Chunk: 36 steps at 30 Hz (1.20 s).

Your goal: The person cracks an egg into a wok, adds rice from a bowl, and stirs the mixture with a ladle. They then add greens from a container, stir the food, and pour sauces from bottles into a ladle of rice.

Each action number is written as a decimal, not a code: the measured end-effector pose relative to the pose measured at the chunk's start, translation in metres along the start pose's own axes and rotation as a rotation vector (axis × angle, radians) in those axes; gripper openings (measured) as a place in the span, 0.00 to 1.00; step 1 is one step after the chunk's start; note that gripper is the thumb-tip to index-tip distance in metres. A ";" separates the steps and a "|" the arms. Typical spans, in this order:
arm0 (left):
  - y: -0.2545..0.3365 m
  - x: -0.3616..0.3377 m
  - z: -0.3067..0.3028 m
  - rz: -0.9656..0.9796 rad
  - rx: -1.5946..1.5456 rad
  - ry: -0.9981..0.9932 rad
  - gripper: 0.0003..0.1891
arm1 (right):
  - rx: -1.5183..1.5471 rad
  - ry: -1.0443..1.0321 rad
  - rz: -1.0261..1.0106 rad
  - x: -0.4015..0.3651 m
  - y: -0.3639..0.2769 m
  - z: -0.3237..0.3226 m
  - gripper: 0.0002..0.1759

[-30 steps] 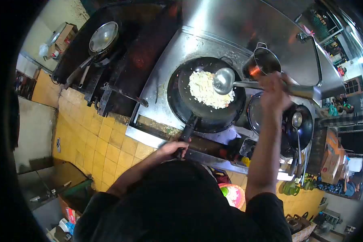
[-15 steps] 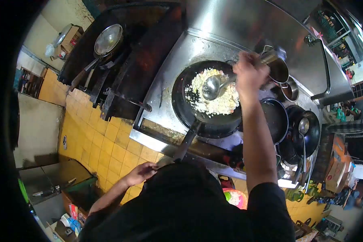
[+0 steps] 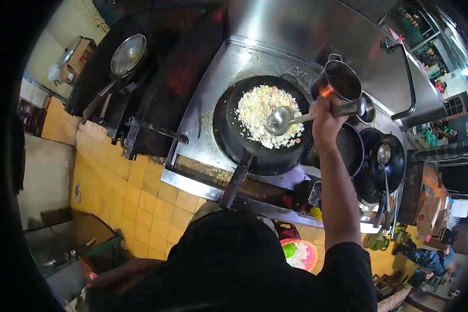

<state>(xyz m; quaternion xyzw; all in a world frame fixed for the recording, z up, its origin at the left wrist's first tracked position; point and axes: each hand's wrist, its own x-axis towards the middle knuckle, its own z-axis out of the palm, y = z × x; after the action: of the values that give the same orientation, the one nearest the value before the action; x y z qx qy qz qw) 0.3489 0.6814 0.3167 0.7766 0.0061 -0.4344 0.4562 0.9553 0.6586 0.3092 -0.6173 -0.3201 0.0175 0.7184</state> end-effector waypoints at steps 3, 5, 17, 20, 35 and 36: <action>-0.001 0.012 0.007 -0.007 0.029 -0.041 0.11 | 0.261 0.191 0.180 0.018 -0.063 -0.008 0.11; 0.000 0.016 0.013 -0.007 0.032 -0.054 0.11 | 0.316 0.081 0.072 0.018 -0.047 -0.011 0.09; -0.006 0.025 0.014 0.028 0.089 -0.113 0.11 | 0.108 0.025 0.127 0.060 -0.028 0.049 0.09; -0.007 0.026 0.015 0.037 0.093 -0.118 0.11 | 0.365 0.319 0.093 0.052 0.002 0.082 0.11; -0.019 0.026 0.011 0.032 0.162 -0.138 0.11 | 0.280 0.055 0.189 0.014 -0.032 0.087 0.11; -0.019 0.024 0.010 0.029 0.167 -0.148 0.11 | 0.289 0.021 0.215 0.001 -0.030 0.088 0.10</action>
<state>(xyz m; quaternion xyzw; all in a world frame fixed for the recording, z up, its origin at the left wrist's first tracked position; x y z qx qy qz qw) 0.3496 0.6758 0.2845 0.7778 -0.0750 -0.4830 0.3951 0.9029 0.7292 0.3392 -0.5387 -0.2387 0.1336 0.7969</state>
